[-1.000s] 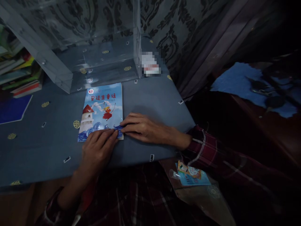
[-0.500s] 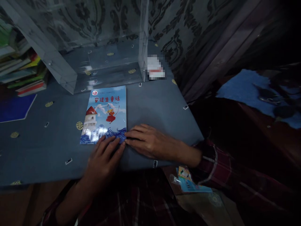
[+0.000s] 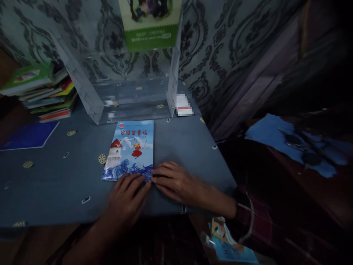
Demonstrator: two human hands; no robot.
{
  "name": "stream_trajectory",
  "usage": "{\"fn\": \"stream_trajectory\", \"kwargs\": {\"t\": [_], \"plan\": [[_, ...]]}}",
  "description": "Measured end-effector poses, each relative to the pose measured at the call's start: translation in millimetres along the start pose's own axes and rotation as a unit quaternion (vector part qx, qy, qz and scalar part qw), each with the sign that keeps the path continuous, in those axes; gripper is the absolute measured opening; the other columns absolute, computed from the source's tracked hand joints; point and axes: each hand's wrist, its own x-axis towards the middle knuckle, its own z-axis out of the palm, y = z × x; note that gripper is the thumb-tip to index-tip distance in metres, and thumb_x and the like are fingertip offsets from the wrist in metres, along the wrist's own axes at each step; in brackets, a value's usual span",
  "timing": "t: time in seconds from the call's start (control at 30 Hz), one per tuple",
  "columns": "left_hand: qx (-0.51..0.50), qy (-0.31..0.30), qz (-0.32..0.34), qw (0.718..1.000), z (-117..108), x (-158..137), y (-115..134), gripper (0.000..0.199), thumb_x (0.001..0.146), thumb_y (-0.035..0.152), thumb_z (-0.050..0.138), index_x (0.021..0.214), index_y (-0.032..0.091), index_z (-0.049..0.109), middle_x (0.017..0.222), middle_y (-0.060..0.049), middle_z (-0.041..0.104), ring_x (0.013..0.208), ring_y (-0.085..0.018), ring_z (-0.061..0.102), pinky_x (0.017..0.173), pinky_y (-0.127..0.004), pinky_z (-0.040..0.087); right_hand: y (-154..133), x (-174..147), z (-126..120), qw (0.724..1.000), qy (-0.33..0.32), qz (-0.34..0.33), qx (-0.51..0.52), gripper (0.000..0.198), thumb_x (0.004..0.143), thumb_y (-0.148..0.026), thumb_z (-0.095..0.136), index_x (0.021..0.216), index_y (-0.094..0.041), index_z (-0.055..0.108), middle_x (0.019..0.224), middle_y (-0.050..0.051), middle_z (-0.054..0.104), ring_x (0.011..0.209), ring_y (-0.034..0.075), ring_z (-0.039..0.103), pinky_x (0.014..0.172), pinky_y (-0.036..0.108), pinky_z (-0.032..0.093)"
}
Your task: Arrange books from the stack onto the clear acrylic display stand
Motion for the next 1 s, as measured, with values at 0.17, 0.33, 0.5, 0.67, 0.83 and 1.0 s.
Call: {"fn": "stream_trajectory", "kwargs": {"t": [0.17,0.33,0.5,0.67,0.83,1.0], "plan": [[-0.023,-0.02,-0.067,0.997,3,-2,-32,0.03,0.103,0.029,0.048,0.128,0.022,0.064,0.128,-0.011,0.067,0.12,-0.028,0.059,0.101,-0.05,0.049,-2,12,4,0.997,-0.011,0.066,-0.037,0.031,0.101,-0.028,0.057,0.127,-0.015,0.066,0.132,0.017,0.066,0.123,0.03,0.058,0.101,0.052,0.052],[-0.004,-0.04,-0.255,0.966,17,-5,-93,0.052,0.099,0.05,0.05,0.14,0.019,0.056,0.152,-0.021,0.049,0.141,-0.041,0.045,0.11,-0.061,0.041,9,42,8,0.982,-0.028,0.182,-0.05,0.041,0.101,-0.033,0.058,0.139,-0.016,0.058,0.151,0.021,0.051,0.14,0.034,0.048,0.113,0.057,0.044],[-0.242,-0.016,-0.357,0.902,13,16,-129,0.064,0.09,0.052,0.061,0.144,0.018,0.052,0.13,-0.015,0.066,0.123,-0.034,0.062,0.106,-0.052,0.049,21,71,18,0.959,-0.04,0.278,-0.038,0.052,0.101,-0.034,0.054,0.147,-0.011,0.05,0.162,0.025,0.037,0.152,0.041,0.033,0.119,0.061,0.036],[-0.524,0.125,-0.546,0.641,5,35,-132,0.063,0.076,0.033,0.082,0.132,0.018,0.056,0.108,-0.01,0.073,0.087,-0.023,0.075,0.072,-0.032,0.061,29,65,40,0.963,0.023,0.267,-0.034,0.054,0.101,-0.036,0.053,0.151,-0.015,0.046,0.166,0.023,0.03,0.154,0.04,0.027,0.119,0.064,0.036],[-0.688,0.066,-0.543,0.477,-2,43,-123,0.024,0.078,0.013,0.079,0.1,0.01,0.067,0.086,-0.01,0.076,0.07,-0.02,0.074,0.068,-0.03,0.062,35,56,51,0.962,0.064,0.264,0.007,0.056,0.103,-0.038,0.049,0.153,-0.013,0.042,0.168,0.026,0.022,0.156,0.04,0.023,0.121,0.065,0.032],[-0.721,0.101,-0.508,0.46,-16,56,-110,0.02,0.079,0.01,0.079,0.096,0.012,0.07,0.086,-0.008,0.078,0.071,-0.018,0.075,0.067,-0.027,0.062,43,55,52,0.928,0.157,0.316,0.12,0.071,0.103,-0.045,0.047,0.16,-0.009,0.026,0.17,0.025,0.016,0.159,0.032,0.018,0.126,0.058,0.025]]}}
